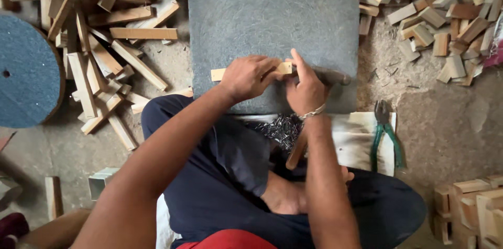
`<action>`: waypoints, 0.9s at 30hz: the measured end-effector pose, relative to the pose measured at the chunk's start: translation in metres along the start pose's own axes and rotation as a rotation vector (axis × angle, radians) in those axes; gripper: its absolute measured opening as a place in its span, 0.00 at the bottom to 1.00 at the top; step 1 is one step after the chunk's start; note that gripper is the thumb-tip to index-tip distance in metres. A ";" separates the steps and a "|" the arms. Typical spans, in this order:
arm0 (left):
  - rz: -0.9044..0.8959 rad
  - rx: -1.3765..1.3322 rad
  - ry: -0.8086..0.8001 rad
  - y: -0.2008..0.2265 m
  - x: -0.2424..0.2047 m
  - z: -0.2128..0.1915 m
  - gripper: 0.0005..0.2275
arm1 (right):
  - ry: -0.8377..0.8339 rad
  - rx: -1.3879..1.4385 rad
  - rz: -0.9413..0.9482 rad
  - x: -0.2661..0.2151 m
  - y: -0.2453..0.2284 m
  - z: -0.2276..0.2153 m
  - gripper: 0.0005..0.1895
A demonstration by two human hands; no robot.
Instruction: The person assembles small rectangular wooden frames by joining four short wooden pieces with nails. Using a hammer, they drive nails into the corners to secure the joints, then place the completed frames into a stack of similar frames.
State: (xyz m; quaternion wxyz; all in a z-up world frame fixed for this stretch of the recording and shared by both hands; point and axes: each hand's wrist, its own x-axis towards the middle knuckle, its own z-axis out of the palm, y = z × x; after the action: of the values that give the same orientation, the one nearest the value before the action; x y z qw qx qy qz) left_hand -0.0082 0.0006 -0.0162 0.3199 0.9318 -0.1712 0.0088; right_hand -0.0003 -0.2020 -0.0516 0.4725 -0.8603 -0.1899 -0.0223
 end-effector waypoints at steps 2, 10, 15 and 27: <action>-0.010 -0.011 -0.013 0.000 -0.002 0.002 0.13 | -0.075 0.058 -0.037 0.007 0.000 -0.011 0.24; 0.026 -0.019 -0.060 0.003 -0.001 -0.004 0.14 | -0.143 0.010 -0.063 0.017 0.007 -0.015 0.20; 0.001 0.063 -0.087 0.008 0.001 -0.003 0.17 | -0.184 -0.024 -0.009 0.021 0.004 -0.027 0.23; 0.016 0.189 -0.152 0.011 0.005 -0.001 0.16 | 0.091 0.053 0.642 -0.100 -0.051 -0.073 0.32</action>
State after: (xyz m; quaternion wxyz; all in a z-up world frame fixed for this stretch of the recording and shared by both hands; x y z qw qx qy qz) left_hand -0.0070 -0.0087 -0.0078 0.2168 0.9544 -0.2006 -0.0432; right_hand -0.1009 -0.2683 0.0080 0.4856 -0.8618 0.1120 0.0944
